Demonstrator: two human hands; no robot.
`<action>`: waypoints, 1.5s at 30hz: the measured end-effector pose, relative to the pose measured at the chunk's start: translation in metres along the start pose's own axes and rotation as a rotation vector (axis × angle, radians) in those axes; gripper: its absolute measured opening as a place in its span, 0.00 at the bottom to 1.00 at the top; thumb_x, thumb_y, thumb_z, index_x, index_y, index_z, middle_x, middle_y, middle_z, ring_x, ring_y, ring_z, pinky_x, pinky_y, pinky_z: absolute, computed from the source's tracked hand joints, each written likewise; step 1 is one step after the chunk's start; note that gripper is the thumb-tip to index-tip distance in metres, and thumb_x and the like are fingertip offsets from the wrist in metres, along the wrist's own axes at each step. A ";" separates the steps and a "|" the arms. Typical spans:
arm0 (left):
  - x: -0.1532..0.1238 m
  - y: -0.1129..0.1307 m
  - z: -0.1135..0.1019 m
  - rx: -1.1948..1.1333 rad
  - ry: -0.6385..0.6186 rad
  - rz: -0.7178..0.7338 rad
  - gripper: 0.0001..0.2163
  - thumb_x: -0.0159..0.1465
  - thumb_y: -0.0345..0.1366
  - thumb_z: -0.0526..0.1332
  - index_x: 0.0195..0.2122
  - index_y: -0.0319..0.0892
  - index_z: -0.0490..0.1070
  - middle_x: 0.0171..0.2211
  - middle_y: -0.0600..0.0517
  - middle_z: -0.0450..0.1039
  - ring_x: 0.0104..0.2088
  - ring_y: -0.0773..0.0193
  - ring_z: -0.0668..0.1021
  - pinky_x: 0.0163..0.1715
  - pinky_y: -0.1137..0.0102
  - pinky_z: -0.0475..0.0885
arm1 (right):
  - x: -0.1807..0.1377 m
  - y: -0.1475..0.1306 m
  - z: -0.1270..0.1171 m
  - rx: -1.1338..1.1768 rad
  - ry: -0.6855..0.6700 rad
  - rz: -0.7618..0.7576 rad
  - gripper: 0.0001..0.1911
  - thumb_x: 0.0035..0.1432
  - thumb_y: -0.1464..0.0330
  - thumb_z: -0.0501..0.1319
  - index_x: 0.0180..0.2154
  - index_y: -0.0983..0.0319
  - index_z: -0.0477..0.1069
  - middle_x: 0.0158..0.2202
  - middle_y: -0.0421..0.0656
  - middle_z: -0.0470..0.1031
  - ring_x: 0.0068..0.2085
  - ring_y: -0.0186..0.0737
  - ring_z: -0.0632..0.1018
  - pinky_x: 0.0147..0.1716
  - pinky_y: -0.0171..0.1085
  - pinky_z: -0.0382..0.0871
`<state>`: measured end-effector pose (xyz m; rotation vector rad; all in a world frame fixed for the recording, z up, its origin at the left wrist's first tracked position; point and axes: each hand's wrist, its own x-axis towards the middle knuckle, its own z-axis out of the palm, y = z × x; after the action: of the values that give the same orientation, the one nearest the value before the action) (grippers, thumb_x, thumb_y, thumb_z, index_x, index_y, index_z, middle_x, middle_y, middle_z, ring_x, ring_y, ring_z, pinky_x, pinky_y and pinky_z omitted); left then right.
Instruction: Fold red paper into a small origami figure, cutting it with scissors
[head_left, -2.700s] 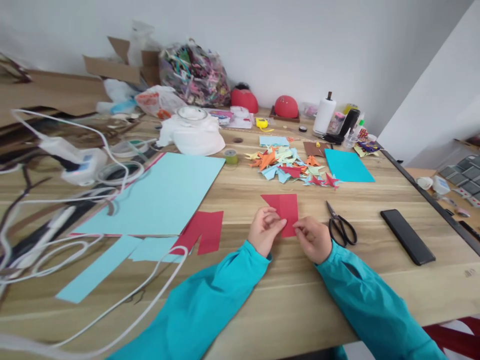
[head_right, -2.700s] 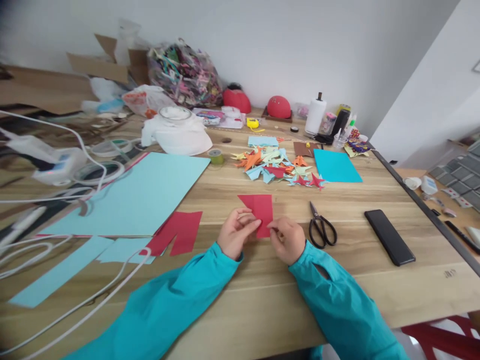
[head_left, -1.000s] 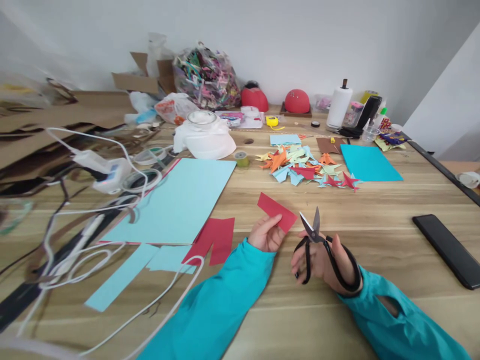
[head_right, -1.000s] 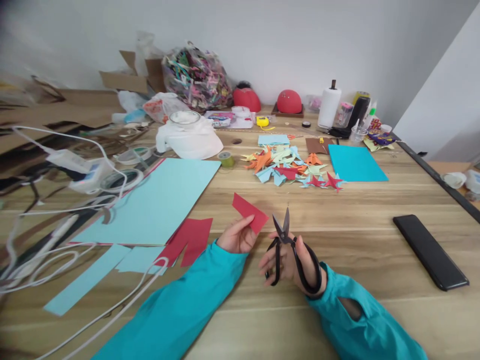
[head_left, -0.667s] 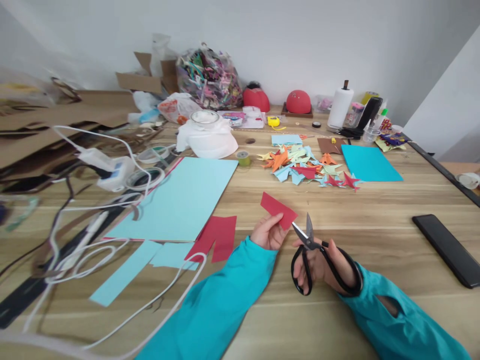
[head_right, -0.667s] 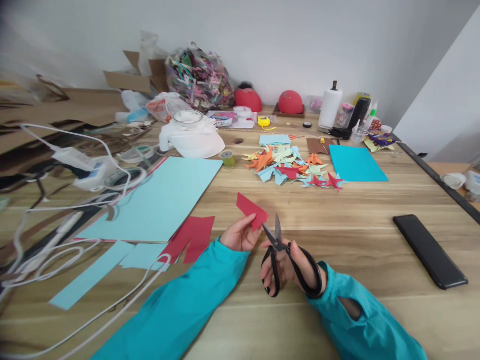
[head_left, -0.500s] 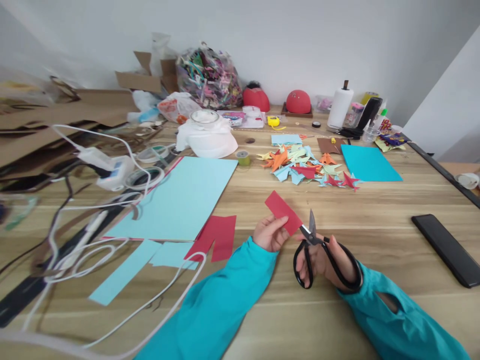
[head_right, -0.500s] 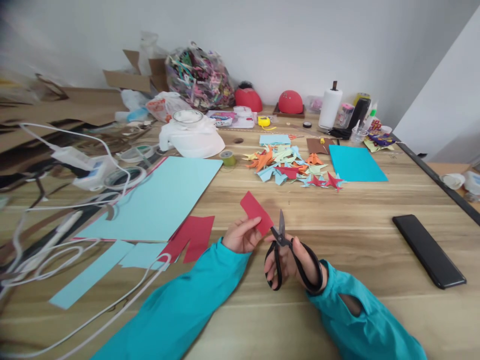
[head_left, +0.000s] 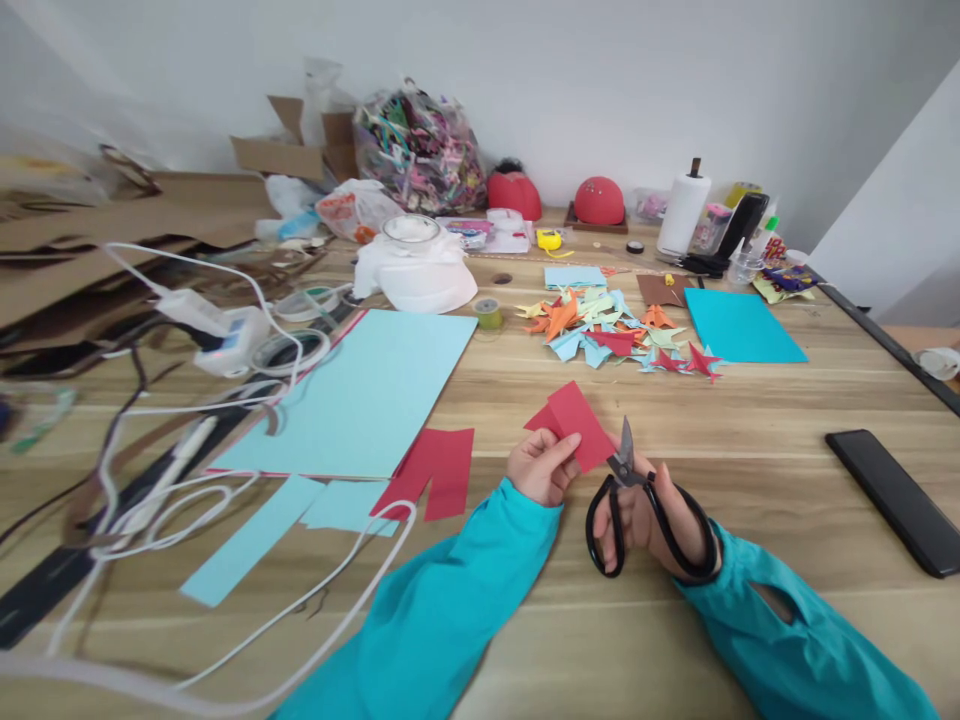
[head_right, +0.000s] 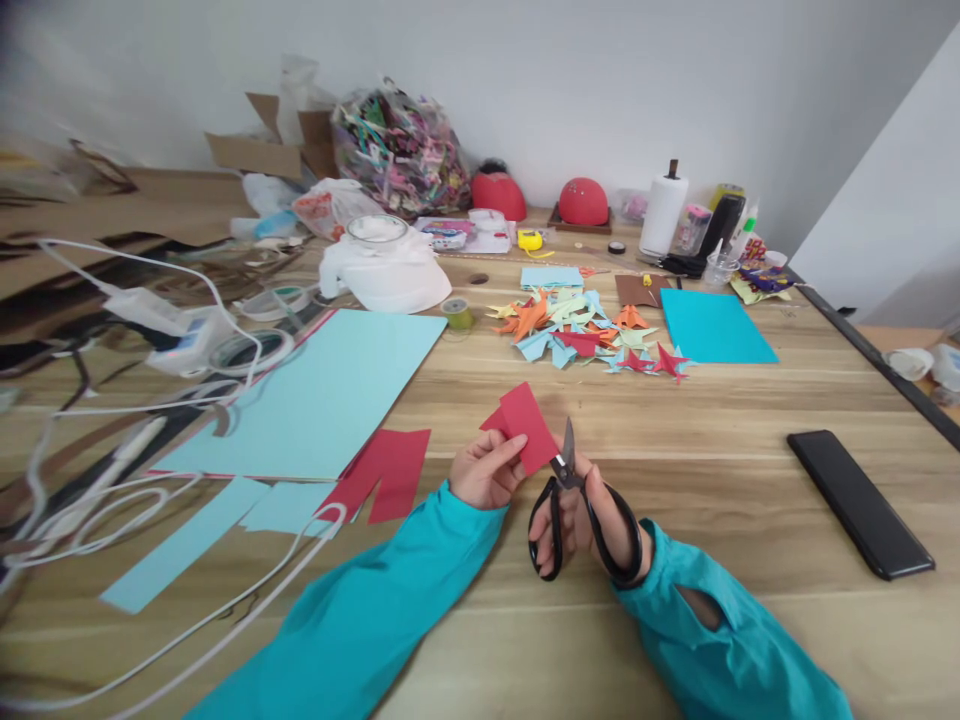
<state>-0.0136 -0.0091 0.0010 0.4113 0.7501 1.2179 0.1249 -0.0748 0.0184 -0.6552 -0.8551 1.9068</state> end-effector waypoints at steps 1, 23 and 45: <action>0.000 0.000 -0.001 -0.034 -0.003 -0.022 0.17 0.41 0.28 0.72 0.15 0.38 0.60 0.24 0.52 0.78 0.28 0.63 0.80 0.28 0.72 0.77 | 0.000 0.000 0.001 0.005 0.013 0.002 0.44 0.50 0.42 0.52 0.61 0.55 0.42 0.29 0.43 0.75 0.22 0.38 0.75 0.20 0.35 0.67; -0.007 0.010 0.005 0.181 -0.280 -0.210 0.10 0.50 0.37 0.68 0.27 0.33 0.76 0.20 0.48 0.76 0.17 0.67 0.74 0.19 0.75 0.71 | -0.010 0.002 -0.003 0.007 -0.119 0.054 0.41 0.52 0.53 0.60 0.60 0.55 0.40 0.32 0.43 0.74 0.26 0.39 0.76 0.24 0.40 0.69; 0.002 0.021 -0.005 0.329 -0.371 -0.263 0.10 0.51 0.36 0.67 0.29 0.32 0.77 0.17 0.47 0.74 0.14 0.65 0.75 0.12 0.77 0.69 | -0.003 -0.006 0.003 0.030 -0.133 0.070 0.39 0.50 0.41 0.50 0.54 0.61 0.53 0.26 0.44 0.73 0.19 0.36 0.72 0.16 0.34 0.65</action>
<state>-0.0309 -0.0008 0.0106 0.7621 0.6572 0.7418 0.1273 -0.0759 0.0251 -0.5515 -0.8950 2.0405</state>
